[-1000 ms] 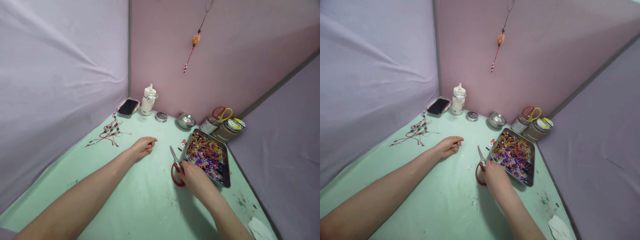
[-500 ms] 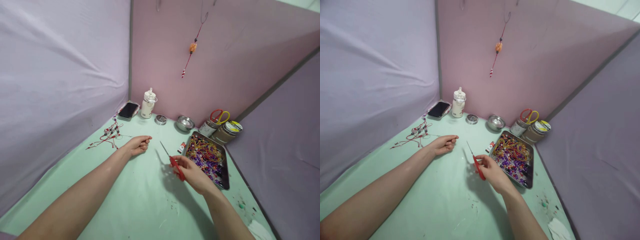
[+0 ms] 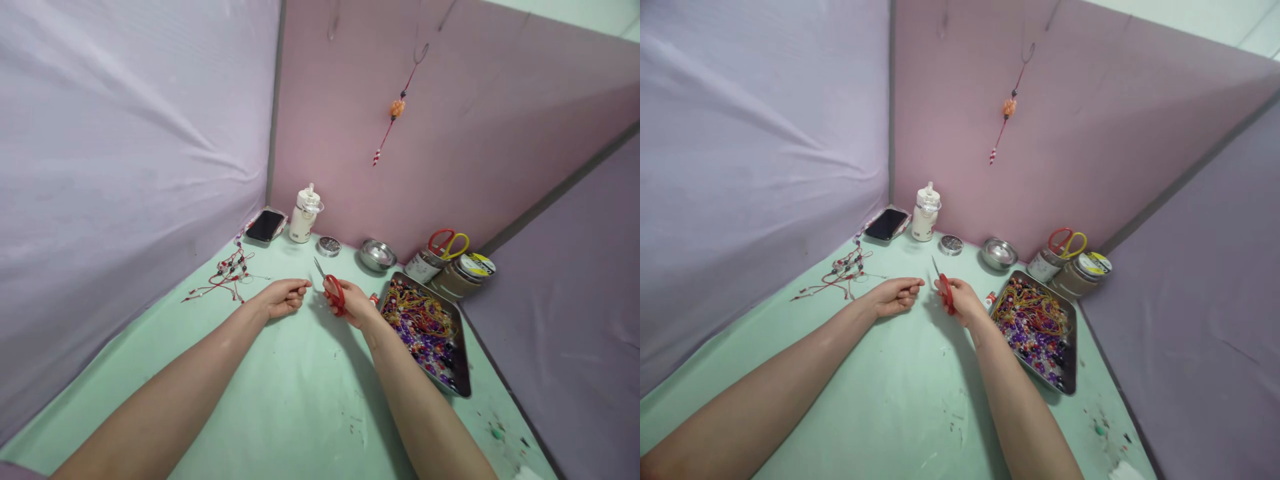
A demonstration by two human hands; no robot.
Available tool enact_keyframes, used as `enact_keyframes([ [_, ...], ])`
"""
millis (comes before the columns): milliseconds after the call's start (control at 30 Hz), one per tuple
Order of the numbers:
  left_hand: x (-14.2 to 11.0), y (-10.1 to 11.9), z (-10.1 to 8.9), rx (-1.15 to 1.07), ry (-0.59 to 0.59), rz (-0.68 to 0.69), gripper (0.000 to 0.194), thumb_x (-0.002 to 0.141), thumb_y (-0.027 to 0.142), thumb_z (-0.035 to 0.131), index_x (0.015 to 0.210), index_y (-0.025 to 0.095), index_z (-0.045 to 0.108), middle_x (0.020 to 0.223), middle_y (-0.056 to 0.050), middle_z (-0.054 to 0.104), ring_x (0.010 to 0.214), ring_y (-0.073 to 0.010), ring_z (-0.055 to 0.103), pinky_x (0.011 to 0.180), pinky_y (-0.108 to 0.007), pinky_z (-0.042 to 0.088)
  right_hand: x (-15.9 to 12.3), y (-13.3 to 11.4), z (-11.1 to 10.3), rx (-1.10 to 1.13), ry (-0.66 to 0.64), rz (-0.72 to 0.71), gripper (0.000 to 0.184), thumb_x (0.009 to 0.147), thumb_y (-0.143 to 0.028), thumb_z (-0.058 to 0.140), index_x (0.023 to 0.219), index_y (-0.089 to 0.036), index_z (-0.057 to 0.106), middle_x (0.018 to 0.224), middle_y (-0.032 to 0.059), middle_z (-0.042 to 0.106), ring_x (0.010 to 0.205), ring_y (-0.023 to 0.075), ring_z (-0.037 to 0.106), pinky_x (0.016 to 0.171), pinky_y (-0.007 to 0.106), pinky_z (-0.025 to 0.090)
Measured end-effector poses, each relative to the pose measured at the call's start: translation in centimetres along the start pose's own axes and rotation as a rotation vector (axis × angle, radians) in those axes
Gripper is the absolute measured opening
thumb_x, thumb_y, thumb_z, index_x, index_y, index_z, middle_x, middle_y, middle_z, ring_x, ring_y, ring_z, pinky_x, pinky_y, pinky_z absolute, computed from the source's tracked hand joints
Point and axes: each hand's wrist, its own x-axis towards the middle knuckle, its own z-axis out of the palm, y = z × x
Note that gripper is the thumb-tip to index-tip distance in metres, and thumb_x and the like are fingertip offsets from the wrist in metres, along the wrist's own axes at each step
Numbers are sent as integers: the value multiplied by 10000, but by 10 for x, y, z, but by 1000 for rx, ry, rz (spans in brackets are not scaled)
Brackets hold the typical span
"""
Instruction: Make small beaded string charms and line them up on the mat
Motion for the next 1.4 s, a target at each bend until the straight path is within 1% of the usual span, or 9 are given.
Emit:
enact_keyframes([
  [267,0,-1,-2,40,-33,-21,195,894,86,450,764,74,595,540,47,430,353,16,225,353,-106,176,-6,10,-4,-240,75,-90,447,662,-491,721,906,-144,580,608,-29,545,421,64,393,403,211,256],
  [433,-4,-6,-1,204,-202,-38,120,827,173,611,848,72,672,630,-1,551,392,11,324,384,-120,252,-40,25,-18,-850,216,-207,505,776,-333,623,1213,-121,484,843,61,647,715,175,595,622,268,413],
  [500,-6,-8,2,324,-269,-30,190,788,245,677,885,83,699,749,-49,631,453,-10,432,420,-140,319,-57,30,-21,-1082,253,-219,428,781,-241,601,1180,-120,506,904,89,651,836,216,606,717,292,412],
  [633,-10,-10,9,471,-238,-4,304,719,337,746,919,109,731,971,-128,697,717,-112,622,632,-210,471,-79,39,-18,-1345,299,-251,205,815,-153,541,1017,-125,570,978,123,622,907,244,581,778,310,397],
  [800,-9,-14,15,496,-167,141,301,656,348,788,864,134,752,1080,-148,693,1001,-208,612,902,-317,445,-84,50,-11,-1542,350,-345,170,884,-167,473,1000,-129,591,930,124,589,880,256,546,794,343,399],
  [967,-7,-18,19,420,-144,181,256,686,319,770,851,126,743,1046,-142,691,926,-180,619,849,-300,468,-85,46,-13,-1516,372,-406,169,876,-205,507,968,-126,625,998,147,555,878,261,542,803,372,426],
  [1067,-8,-18,31,383,-148,104,228,729,296,737,859,109,727,917,-108,675,745,-104,590,659,-207,469,-86,25,-22,-1360,370,-457,220,878,-206,511,1045,-116,624,1013,152,577,923,264,555,846,386,428],
  [1200,-7,-19,54,467,-262,-7,232,753,295,711,847,82,709,755,-56,595,497,-16,356,418,-159,240,-78,-11,-36,-906,382,-523,315,830,-255,599,1125,-145,598,988,98,646,849,197,599,800,322,455],
  [1400,-2,-33,66,523,-335,-49,286,753,346,707,869,85,703,659,4,498,470,-12,238,426,-196,150,-65,-22,-49,-695,284,-510,156,814,-265,571,745,-171,676,646,7,654,585,130,555,617,251,415],
])
